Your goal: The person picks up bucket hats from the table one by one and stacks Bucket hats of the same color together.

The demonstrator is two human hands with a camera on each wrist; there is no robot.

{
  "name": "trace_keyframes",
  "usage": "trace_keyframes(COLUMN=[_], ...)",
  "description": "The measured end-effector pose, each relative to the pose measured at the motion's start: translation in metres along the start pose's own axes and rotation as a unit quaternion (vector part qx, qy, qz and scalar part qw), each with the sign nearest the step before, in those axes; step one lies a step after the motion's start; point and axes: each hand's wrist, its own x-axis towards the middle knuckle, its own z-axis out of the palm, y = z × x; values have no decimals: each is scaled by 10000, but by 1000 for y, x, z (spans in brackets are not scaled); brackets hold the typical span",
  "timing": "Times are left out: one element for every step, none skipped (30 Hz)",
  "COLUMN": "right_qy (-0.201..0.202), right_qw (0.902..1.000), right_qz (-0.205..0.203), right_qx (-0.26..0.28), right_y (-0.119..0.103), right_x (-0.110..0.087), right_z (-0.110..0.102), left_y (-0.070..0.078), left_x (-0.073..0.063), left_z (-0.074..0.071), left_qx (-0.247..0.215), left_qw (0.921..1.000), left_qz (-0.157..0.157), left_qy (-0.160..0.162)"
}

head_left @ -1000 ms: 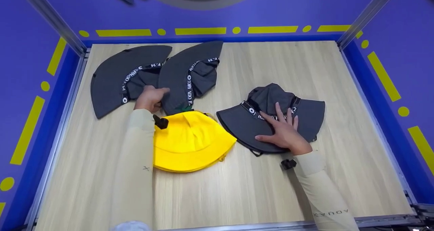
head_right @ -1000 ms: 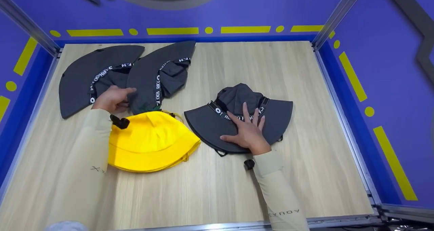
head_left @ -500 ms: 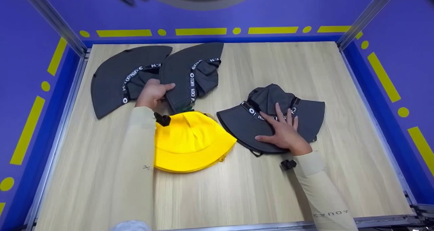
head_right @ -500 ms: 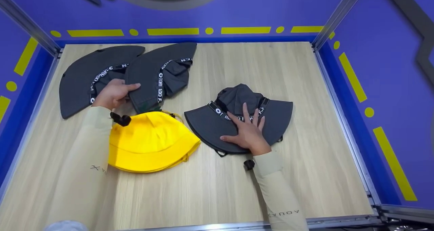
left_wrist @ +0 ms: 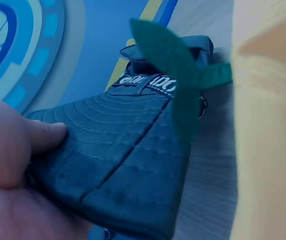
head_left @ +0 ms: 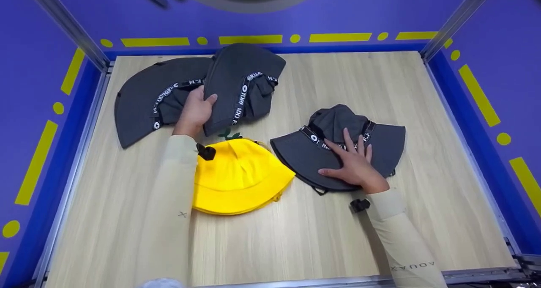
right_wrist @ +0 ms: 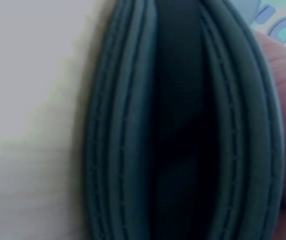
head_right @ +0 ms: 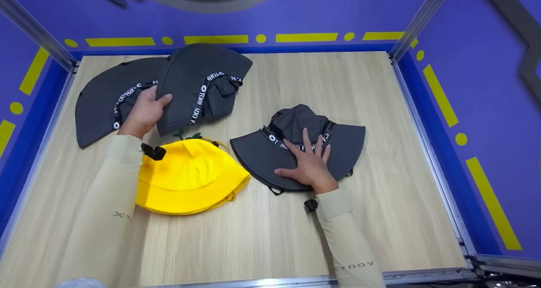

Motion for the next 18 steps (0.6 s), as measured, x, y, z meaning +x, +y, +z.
trace_keyframes(right_qy=[0,2,7,0,-10,-17,-18,-23,-30,-37,-37,-35,-31,-30,-25,-6,28,74], right_qw=[10000,10000,10000,10000,10000,10000,10000,10000,10000,10000,10000,10000,10000,10000,10000,10000,10000,9999], right_qz=[-6,-12,-18,-13,-3,7,8,4,8,8,-4,-18,-23,-26,-21,-21,-7,20], right_qx=[-5,-3,-5,-20,-34,-41,-49,-40,-38,-30,-16,2,8,19,26,40,65,109], right_y=[0,-1,-1,-1,-1,-1,-1,-1,-1,-1,-2,-2,-2,-2,-3,-3,-4,-5], right_x=[0,0,0,0,0,0,0,0,0,0,0,0,0,0,0,0,0,0], right_z=[0,0,0,-1,-1,-2,-2,-3,-3,-3,-3,-3,-3,-3,-4,-5,-6,-8], left_y=[3,5,8,10,12,14,16,18,20,22,24,26,29,31,33,36,38,39], left_x=[-2,-4,-7,-10,-13,-16,-20,-23,-27,-31,-35,-38,-42,-46,-50,-54,-59,-63], left_z=[0,0,1,1,2,3,4,6,7,8,8,9,10,11,11,12,13,14], left_qx=[155,314,478,626,810,953,1089,1216,1283,1315,1326,1283,1243,1194,1145,1115,1088,1059], left_qw=[9999,9993,9982,9963,9932,9895,9852,9799,9754,9717,9688,9666,9650,9633,9622,9602,9585,9568], left_qz=[58,170,345,553,781,1019,1233,1463,1649,1789,1900,2014,2105,2205,2289,2395,2490,2582], left_qy=[36,85,139,202,291,382,480,598,711,805,877,927,950,953,935,907,866,809])
